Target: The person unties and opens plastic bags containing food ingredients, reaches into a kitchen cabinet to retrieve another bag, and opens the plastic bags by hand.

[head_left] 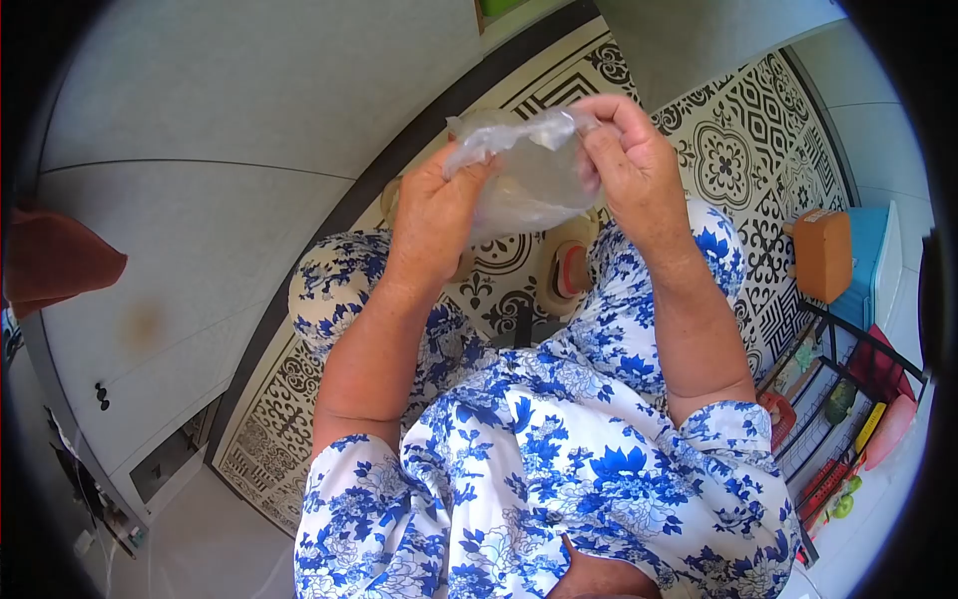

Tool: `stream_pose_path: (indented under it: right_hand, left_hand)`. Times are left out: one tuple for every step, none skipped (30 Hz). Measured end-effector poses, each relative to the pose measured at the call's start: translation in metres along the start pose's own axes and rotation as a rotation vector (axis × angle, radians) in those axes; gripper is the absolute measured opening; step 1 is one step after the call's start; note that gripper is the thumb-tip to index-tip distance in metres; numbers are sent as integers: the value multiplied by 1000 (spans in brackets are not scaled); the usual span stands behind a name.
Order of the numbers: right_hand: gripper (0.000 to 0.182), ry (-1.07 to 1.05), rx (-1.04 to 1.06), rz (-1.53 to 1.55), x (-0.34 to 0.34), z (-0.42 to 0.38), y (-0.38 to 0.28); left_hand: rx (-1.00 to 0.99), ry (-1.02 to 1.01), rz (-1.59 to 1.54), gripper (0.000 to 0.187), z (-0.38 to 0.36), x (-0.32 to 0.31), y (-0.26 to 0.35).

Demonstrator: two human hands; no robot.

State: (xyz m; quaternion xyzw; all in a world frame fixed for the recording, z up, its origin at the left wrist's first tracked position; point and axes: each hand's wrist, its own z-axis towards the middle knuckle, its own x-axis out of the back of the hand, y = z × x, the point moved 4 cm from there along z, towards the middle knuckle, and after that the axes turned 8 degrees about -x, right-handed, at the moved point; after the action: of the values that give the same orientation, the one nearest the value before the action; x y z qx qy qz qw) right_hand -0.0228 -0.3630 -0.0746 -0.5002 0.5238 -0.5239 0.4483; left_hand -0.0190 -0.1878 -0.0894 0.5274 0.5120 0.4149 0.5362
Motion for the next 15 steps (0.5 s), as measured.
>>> stream_pose_path:
  right_hand:
    - [14, 64, 65, -79, 1, -1, 0]
    - [14, 64, 55, -81, -1, 0, 3]
    - [15, 210, 375, -175, 1, -1, -9]
    - [16, 353, 694, -265, 1, -9, -20]
    - [16, 349, 699, -260, 1, -14, -22]
    - [17, 159, 715, -234, -1, -23, -26]
    - [17, -32, 727, -207, -6, -32, -29]
    - [14, -142, 660, -336, -15, -35, -32]
    - [14, -142, 659, -334, -21, -33, -28]
    - [14, -220, 575, -448, -31, -30, -15]
    - [14, -295, 487, -562, -40, -27, 1]
    - [16, -274, 454, -615, -43, -25, 12]
    - [16, -271, 454, -618, -44, -23, 18]
    - [19, -346, 312, -728, -48, -19, 29]
    - [23, -420, 168, -836, -52, -15, 39]
  left_hand:
    - [45, 33, -3, 22, -1, 0, -2]
    - [55, 34, -5, 22, 0, 1, -5]
    - [63, 54, 1, 22, 3, 3, -7]
    - [73, 77, 9, 23, 5, 5, -8]
    - [68, 83, 10, 23, 6, 7, -10]
    - [62, 76, 49, 23, 7, 9, -12]
    - [58, 69, 87, 23, 8, 11, -15]
    - [57, 72, 89, 23, 8, 11, -17]
    - [42, 73, 61, 23, 10, 11, -19]
    - [27, 72, 33, 23, 10, 9, -20]
    - [28, 67, 33, 23, 10, 7, -20]
    - [34, 88, 69, 23, 9, 6, -21]
    - [40, 111, 105, 23, 9, 5, -22]
    - [39, 109, 103, 23, 8, 4, -27]
    - [-10, 82, 123, 22, 8, 1, -30]
